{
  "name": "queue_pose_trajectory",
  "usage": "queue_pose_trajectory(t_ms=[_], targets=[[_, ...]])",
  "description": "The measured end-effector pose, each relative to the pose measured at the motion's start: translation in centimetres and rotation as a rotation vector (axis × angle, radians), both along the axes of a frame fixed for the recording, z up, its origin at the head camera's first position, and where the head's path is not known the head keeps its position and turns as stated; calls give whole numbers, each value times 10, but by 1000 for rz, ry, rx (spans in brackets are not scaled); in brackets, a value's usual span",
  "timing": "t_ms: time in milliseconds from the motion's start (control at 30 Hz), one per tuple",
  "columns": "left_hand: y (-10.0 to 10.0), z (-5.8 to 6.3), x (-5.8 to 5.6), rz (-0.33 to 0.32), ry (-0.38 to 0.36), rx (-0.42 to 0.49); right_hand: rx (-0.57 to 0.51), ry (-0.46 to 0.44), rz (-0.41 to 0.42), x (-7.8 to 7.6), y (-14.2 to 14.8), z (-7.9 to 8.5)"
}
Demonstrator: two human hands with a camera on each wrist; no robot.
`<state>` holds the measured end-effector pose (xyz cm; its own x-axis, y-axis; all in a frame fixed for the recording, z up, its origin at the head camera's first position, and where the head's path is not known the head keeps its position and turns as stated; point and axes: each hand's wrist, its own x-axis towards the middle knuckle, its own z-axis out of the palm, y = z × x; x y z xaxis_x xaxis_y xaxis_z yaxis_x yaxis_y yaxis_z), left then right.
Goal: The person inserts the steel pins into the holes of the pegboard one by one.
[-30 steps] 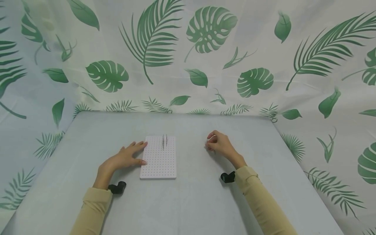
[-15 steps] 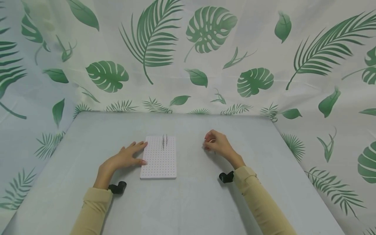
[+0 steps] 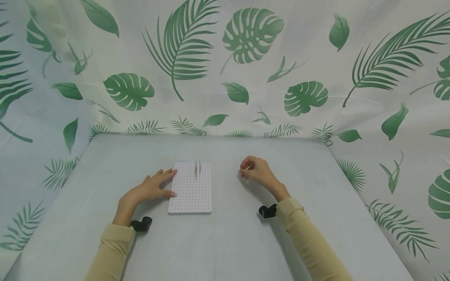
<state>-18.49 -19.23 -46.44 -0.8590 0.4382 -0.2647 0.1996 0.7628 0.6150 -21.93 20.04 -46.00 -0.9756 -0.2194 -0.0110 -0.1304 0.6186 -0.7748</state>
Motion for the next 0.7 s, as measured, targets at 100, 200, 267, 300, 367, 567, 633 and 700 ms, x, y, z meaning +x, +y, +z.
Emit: queue_pose_trajectory(t_ms=[100, 200, 267, 300, 367, 567, 633, 700], targets=[[0, 0, -1, 4, -1, 1, -17, 8, 17, -1, -3, 0], [-1, 0, 0, 4, -2, 6, -33, 18, 31, -1, -6, 0], [-1, 1, 0, 3, 1, 7, -42, 20, 36, -2, -8, 1], [-2, 1, 0, 3, 1, 9, -47, 20, 37, -2, -10, 1], [-2, 1, 0, 4, 1, 11, -57, 17, 38, -2, -13, 1], [-1, 1, 1, -2, -1, 8, -83, 22, 51, -2, -22, 3], [0, 1, 1, -3, 1, 4, -95, 25, 62, -2, -25, 4], [0, 2, 1, -1, 3, -2, -113, 25, 74, -1, -29, 4]])
